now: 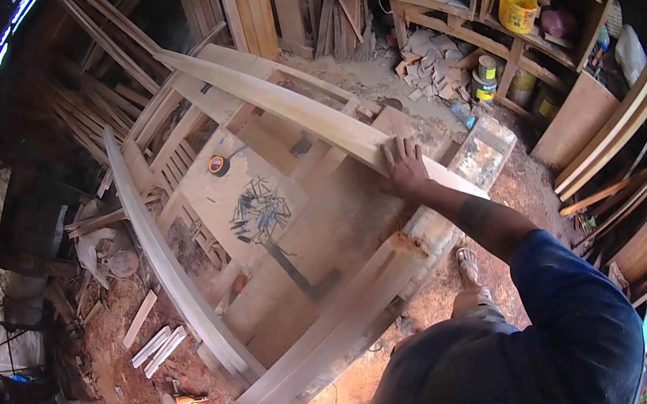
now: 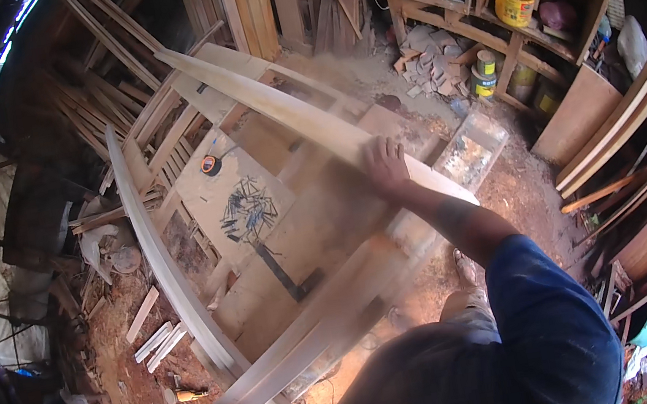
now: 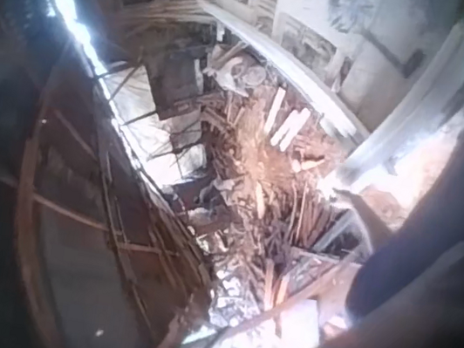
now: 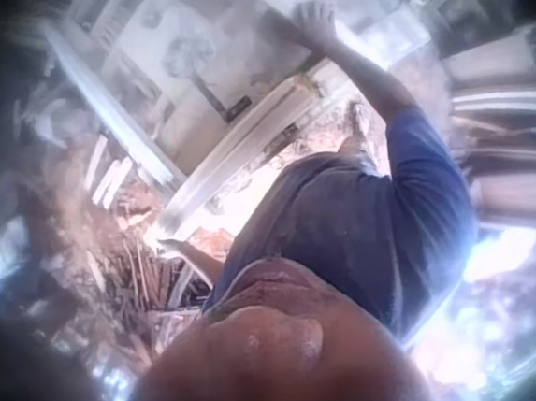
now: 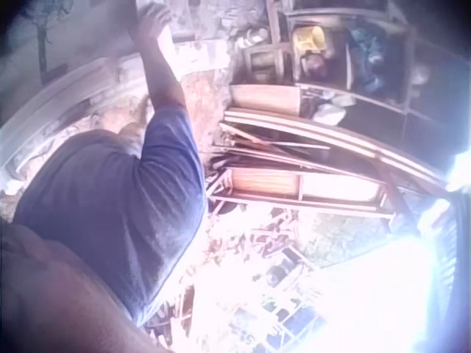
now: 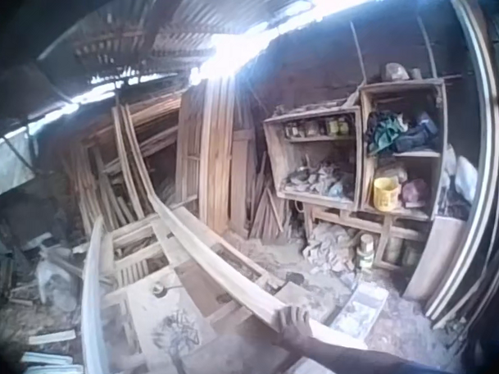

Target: The person aligns wooden boards to form a frame, drives nails into the joints using a hammer, and cuts a piece of wood using a circular saw.

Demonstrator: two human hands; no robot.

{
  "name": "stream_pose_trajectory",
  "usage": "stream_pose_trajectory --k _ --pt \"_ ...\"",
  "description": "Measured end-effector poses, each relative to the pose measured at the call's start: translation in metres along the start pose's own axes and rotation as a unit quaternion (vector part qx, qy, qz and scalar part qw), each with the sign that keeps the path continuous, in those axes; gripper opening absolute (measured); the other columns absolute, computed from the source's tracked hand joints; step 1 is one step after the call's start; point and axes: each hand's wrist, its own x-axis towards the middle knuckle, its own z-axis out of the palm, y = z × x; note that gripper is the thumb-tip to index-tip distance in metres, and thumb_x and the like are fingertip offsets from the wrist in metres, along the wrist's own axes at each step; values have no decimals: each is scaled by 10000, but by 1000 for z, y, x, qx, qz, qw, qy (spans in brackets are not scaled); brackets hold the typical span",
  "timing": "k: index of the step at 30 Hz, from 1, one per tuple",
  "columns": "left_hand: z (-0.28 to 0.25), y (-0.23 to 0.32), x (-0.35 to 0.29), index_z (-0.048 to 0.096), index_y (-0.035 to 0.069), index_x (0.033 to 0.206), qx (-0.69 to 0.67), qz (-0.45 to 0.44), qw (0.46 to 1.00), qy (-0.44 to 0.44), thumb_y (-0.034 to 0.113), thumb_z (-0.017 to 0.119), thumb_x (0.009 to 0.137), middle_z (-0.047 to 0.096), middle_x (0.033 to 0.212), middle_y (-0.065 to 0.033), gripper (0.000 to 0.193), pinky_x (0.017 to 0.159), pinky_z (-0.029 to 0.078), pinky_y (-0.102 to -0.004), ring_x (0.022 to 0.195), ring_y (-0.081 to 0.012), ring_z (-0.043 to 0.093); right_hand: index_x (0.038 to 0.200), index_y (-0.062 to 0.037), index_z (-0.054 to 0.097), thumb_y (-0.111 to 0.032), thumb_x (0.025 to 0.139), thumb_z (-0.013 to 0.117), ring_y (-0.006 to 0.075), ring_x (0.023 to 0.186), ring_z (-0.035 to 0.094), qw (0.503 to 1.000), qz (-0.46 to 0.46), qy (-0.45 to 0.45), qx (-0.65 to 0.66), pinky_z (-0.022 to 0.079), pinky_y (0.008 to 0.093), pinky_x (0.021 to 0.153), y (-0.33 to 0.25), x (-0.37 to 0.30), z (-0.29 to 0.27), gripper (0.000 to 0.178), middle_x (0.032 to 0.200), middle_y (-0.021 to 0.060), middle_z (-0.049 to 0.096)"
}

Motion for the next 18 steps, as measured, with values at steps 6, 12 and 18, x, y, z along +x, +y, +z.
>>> stream_pose_trajectory --k 6,12,18 --pt "-12 238 -190 599 30 1331 -206 65 961 -173 260 606 1011 604 1324 -159 394 1013 453 -415 1219 -288 562 1621 -310 200 -382 762 826 477 1388 362 983 38 -163 68 316 609 1127 1 31 -9 1065 1540 301 287" --pt "60 377 -362 635 12 1232 -231 298 844 -382 89 611 997 611 1208 -85 249 940 497 -358 1108 -195 592 1593 -372 267 -337 789 790 477 1293 445 999 -21 -48 -8 338 570 1112 137 71 -46 960 1374 277 443" --pt "168 447 -499 640 40 1233 -126 341 766 -531 150 708 924 630 1220 -99 335 956 496 -365 1131 -223 610 1533 -249 411 -188 703 825 486 1193 482 991 -40 -104 75 374 590 1024 236 -37 -177 929 1303 275 457"
